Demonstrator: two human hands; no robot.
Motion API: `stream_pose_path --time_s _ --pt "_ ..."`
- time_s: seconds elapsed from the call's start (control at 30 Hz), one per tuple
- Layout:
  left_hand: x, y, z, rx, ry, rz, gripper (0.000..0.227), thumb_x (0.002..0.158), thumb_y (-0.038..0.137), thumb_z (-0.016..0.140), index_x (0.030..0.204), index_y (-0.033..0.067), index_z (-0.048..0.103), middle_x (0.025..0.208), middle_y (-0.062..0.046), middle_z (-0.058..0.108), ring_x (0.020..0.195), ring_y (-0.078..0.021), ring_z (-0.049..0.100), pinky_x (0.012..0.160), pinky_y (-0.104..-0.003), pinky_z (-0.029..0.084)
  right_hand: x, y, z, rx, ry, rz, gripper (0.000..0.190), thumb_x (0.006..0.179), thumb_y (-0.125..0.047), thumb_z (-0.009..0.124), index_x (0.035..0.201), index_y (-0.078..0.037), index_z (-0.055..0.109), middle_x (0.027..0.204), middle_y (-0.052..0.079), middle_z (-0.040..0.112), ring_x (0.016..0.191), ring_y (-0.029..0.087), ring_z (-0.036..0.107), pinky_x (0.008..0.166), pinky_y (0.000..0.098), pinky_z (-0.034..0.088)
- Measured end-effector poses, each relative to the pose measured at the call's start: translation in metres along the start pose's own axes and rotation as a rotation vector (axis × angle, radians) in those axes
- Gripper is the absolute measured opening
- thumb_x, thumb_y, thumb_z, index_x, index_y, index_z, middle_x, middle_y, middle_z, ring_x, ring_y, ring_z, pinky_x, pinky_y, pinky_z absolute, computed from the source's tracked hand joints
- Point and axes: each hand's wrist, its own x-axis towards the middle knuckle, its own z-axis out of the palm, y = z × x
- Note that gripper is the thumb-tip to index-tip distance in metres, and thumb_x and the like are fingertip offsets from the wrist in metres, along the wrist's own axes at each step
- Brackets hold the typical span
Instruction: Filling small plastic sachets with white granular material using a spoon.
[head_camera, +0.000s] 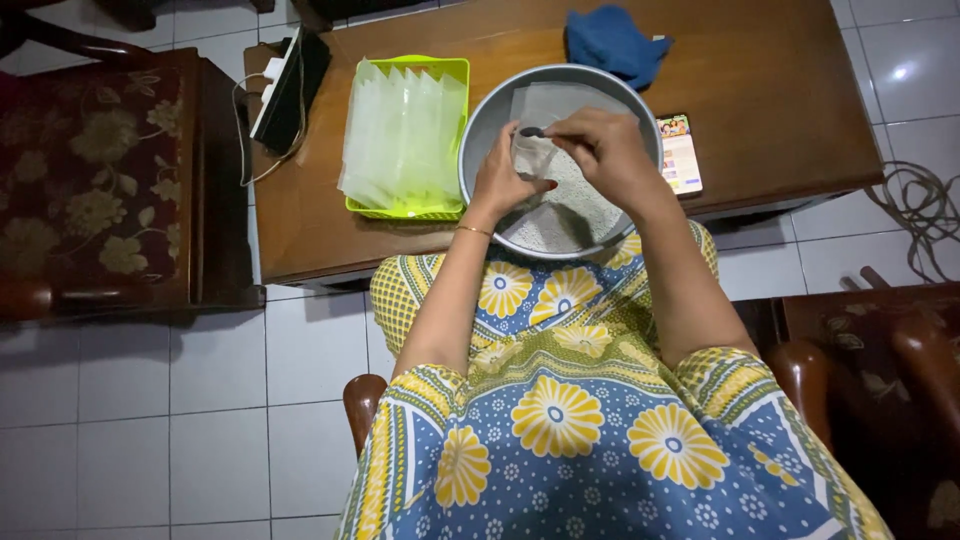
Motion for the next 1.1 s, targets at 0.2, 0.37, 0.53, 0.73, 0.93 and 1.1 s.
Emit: stream_pose_path --time_s 0.2,0.37,0.53,0.73,0.93,1.1 --pt "-0.001 0.002 0.001 -0.023 0.006 0.004 0.114 0.059 0.039 0.099 0.151 0.0139 0.036 0.143 -0.023 0.057 0.134 -0.0439 0.055 0.116 -0.056 0.044 0.000 -0.006 -0.001 0.019 -0.049 -0.014 0.022 0.091 0.016 0.068 0.108 0.005 0.077 0.097 0.024 0.073 0.089 0.041 0.072 0.077 0.0448 0.058" --pt "0.002 -0.006 0.006 0.001 0.009 0.013 0.117 0.060 0.039 0.100 0.153 0.0121 0.034 0.146 -0.023 0.054 0.137 -0.0437 0.052 0.118 -0.056 0.043 0.000 0.000 0.001 -0.012 -0.048 -0.042 0.011 0.097 0.008 0.071 0.106 0.004 0.076 0.095 0.021 0.072 0.085 0.039 0.071 0.074 0.0425 0.057" --pt "0.002 -0.007 0.004 -0.021 0.006 0.002 0.116 0.061 0.042 0.100 0.152 0.0118 0.034 0.146 -0.025 0.053 0.137 -0.0450 0.052 0.118 -0.057 0.042 -0.016 -0.009 -0.021 0.070 0.080 0.012 0.012 0.106 0.003 0.067 0.112 -0.001 0.076 0.098 0.019 0.071 0.081 0.027 0.067 0.076 0.0341 0.055" --pt "0.003 -0.011 0.007 -0.038 0.017 0.016 0.118 0.061 0.041 0.102 0.152 0.0069 0.035 0.143 -0.027 0.054 0.136 -0.0462 0.052 0.117 -0.056 0.043 -0.055 0.040 -0.033 0.202 0.587 0.043 0.011 0.110 0.002 0.065 0.113 0.006 0.075 0.087 0.016 0.067 0.073 0.020 0.062 0.063 0.0315 0.053" --pt "0.004 -0.009 0.005 -0.032 0.023 0.009 0.117 0.060 0.041 0.101 0.151 0.0067 0.035 0.140 -0.028 0.055 0.134 -0.0463 0.053 0.116 -0.057 0.043 -0.080 0.099 0.015 0.245 0.596 0.272 0.010 0.107 0.000 0.064 0.110 0.004 0.073 0.079 0.014 0.066 0.062 0.017 0.059 0.053 0.0315 0.051" --pt "0.003 -0.008 0.005 -0.034 0.026 0.030 0.115 0.060 0.035 0.101 0.149 0.0053 0.035 0.138 -0.029 0.056 0.133 -0.0469 0.054 0.116 -0.057 0.043 -0.086 0.109 0.041 -0.133 0.373 0.275 0.012 0.098 0.000 0.070 0.108 -0.001 0.078 0.086 0.023 0.071 0.076 0.044 0.070 0.071 0.0473 0.056"
